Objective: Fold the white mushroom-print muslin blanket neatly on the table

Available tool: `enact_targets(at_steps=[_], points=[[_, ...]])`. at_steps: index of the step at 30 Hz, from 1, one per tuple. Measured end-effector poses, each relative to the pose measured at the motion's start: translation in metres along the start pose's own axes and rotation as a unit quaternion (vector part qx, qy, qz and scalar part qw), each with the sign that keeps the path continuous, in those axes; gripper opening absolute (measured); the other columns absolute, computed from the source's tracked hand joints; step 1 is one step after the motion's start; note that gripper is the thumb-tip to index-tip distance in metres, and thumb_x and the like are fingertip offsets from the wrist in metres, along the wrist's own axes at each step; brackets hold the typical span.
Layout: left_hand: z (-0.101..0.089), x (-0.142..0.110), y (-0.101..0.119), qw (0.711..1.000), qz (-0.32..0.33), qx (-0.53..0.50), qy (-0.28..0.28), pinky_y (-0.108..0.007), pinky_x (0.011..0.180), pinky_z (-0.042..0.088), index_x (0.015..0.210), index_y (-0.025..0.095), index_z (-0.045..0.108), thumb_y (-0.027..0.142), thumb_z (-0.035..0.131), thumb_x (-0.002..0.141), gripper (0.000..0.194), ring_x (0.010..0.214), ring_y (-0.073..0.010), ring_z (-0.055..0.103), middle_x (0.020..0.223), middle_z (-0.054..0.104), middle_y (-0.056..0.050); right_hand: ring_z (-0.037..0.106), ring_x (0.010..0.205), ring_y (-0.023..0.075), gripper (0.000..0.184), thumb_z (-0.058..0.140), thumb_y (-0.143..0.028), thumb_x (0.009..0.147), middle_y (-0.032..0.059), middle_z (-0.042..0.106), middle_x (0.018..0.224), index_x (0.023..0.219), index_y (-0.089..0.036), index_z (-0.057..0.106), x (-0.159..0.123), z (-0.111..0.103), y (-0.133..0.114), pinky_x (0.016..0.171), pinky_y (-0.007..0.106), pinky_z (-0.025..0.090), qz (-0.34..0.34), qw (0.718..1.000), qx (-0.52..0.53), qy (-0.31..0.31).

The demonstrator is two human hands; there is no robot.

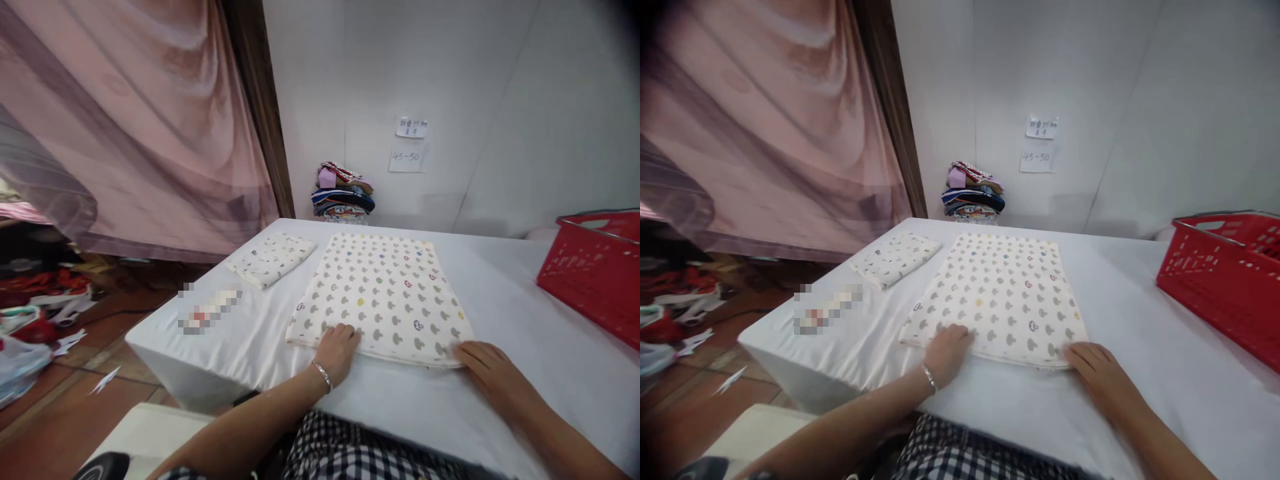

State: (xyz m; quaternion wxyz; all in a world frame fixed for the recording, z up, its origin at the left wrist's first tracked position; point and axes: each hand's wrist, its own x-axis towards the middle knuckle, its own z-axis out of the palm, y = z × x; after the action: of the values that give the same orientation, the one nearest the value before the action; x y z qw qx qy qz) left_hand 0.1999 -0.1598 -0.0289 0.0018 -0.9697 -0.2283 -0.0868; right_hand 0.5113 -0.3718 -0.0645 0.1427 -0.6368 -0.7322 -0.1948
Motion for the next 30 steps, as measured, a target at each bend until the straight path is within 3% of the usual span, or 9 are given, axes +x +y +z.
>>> enact_targets(at_steps=[6, 13, 20, 26, 30], points=[[-0.012, -0.03, -0.043, 0.994, -0.108, 0.016, 0.022, -0.036, 0.081, 0.036, 0.107, 0.022, 0.055, 0.007, 0.041, 0.082, 0.032, 0.096, -0.021, 0.046, 0.102, 0.054, -0.006, 0.059, 0.091, 0.0216, 0.037, 0.039, -0.015, 0.085, 0.0071, 0.064, 0.102, 0.115, -0.025, 0.058, 0.015, 0.008, -0.015, 0.079, 0.04, 0.048, -0.021, 1.0, 0.021, -0.006], [-0.02, -0.053, -0.078, 0.975, -0.209, 0.048, 0.049, -0.035, 0.081, 0.037, 0.095, 0.021, 0.058, 0.008, 0.041, 0.082, 0.025, 0.099, -0.0214, 0.048, 0.102, 0.058, -0.005, 0.061, 0.092, 0.0238, 0.048, 0.044, -0.019, 0.083, 0.0064, 0.063, 0.105, 0.13, -0.031, 0.046, -0.001, 0.018, -0.01, 0.077, 0.04, 0.052, -0.01, 0.999, 0.046, 0.004], [-0.017, -0.064, -0.095, 0.985, -0.166, 0.019, 0.032, -0.032, 0.077, 0.042, 0.088, 0.021, 0.058, 0.007, 0.042, 0.081, 0.022, 0.092, -0.0191, 0.052, 0.093, 0.059, -0.004, 0.066, 0.084, 0.0243, 0.065, 0.044, -0.025, 0.081, 0.0046, 0.067, 0.1, 0.142, -0.038, 0.023, -0.006, 0.026, -0.004, 0.067, 0.037, 0.057, -0.042, 0.998, -0.002, 0.056], [-0.017, -0.068, -0.104, 0.992, -0.104, -0.037, 0.055, -0.034, 0.077, 0.046, 0.092, 0.02, 0.061, 0.003, 0.04, 0.075, 0.032, 0.09, -0.0192, 0.055, 0.093, 0.062, -0.005, 0.066, 0.086, 0.0258, 0.073, 0.046, -0.028, 0.077, -0.0002, 0.068, 0.1, 0.142, -0.038, 0.015, -0.008, 0.024, -0.005, 0.065, 0.038, 0.061, -0.048, 0.998, -0.03, 0.034], [-0.024, -0.072, -0.113, 0.989, -0.096, -0.1, 0.048, -0.032, 0.079, 0.048, 0.096, 0.022, 0.062, 0.0, 0.037, 0.066, 0.045, 0.093, -0.0175, 0.057, 0.097, 0.064, -0.003, 0.066, 0.087, 0.0259, 0.071, 0.045, -0.027, 0.074, -0.0032, 0.068, 0.1, 0.138, -0.044, 0.022, -0.011, 0.026, -0.004, 0.065, 0.035, 0.062, -0.034, 0.999, 0.004, 0.022]])
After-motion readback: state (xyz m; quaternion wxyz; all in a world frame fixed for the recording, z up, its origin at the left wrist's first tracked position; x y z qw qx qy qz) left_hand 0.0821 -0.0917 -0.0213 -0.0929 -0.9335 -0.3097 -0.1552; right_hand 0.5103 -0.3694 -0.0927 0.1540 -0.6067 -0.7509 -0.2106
